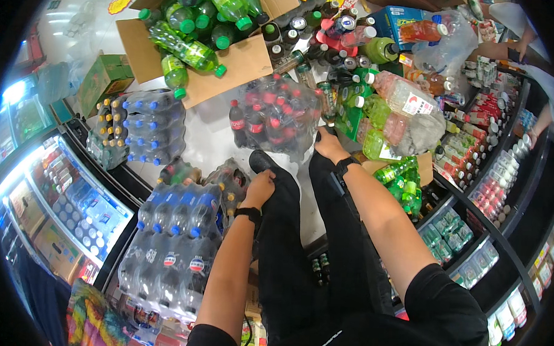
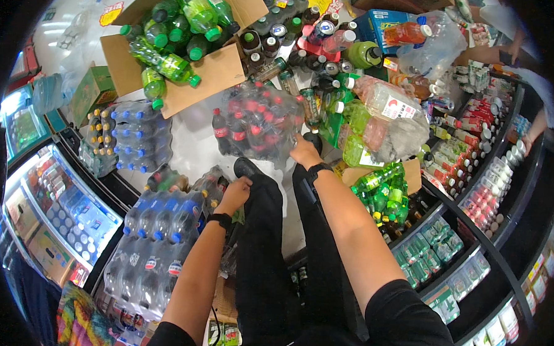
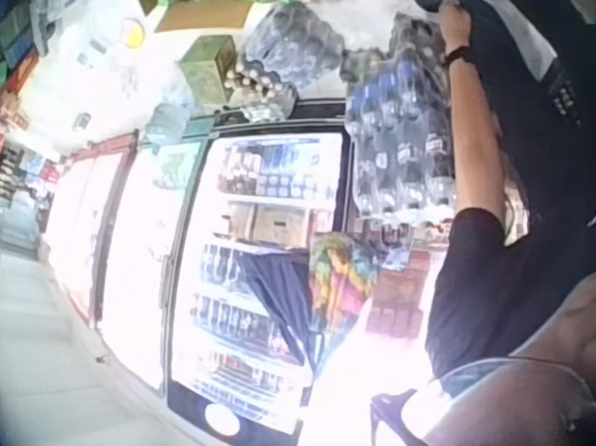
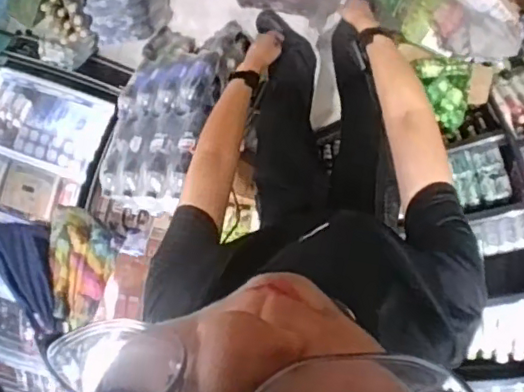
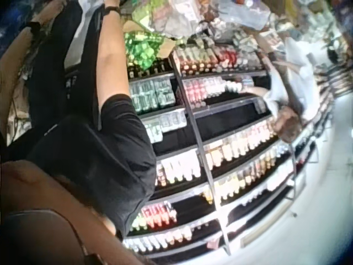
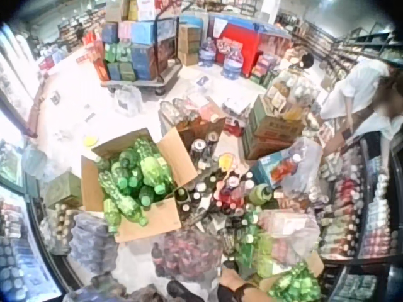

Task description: The person unloads bottles of soda from plastic-wrapped packs and cardboard boxes on the floor and places them onto a retail shelf.

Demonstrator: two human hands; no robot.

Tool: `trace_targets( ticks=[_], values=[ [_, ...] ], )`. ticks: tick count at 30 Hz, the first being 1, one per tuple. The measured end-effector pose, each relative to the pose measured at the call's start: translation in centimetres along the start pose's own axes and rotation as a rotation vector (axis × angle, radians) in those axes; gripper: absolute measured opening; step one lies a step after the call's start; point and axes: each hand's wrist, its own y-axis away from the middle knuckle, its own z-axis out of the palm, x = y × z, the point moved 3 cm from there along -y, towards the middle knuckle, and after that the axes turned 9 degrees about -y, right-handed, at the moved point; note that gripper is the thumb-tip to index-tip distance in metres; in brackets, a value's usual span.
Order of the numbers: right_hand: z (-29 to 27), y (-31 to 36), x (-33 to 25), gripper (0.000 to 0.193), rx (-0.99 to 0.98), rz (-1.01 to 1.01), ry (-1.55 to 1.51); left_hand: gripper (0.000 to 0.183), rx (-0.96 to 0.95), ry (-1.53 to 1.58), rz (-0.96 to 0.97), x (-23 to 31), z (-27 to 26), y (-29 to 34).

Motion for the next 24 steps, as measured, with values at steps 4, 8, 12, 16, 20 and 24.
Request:
trace_targets(
  ticks=[4,8,12,16,20,24],
  values=[
    [-0.7,-5.0,-1.0,0.055,-0.016,0.0,0.099,0.023,0.015,0.006,0.12,2.9,0.1,-6.8],
    [-0.8,-8.8,0.1,0.051,0.058,-0.124,0.165,0.035,0.001,-0.105,0.139,5.2,0.8,-12.6],
    [-1.2,-9.9,-0.2,0.05,-0.101,-0.094,0.255,0.047,0.018,-0.228,0.119,7.6,0.4,-16.9],
    [-1.1,-11.0,0.7,0.048,-0.196,-0.201,0.297,0.047,-0.116,-0.315,0.177,9.2,1.0,-20.9],
    [-1.1,-11.8,2.1,0.042,-0.239,-0.353,0.238,0.04,-0.254,-0.303,0.195,8.7,2.6,-23.1],
    [-2.2,-11.3,1.9,0.028,-0.264,-0.484,0.021,0.035,-0.357,-0.483,0.237,7.9,3.0,-23.9]
  ],
)
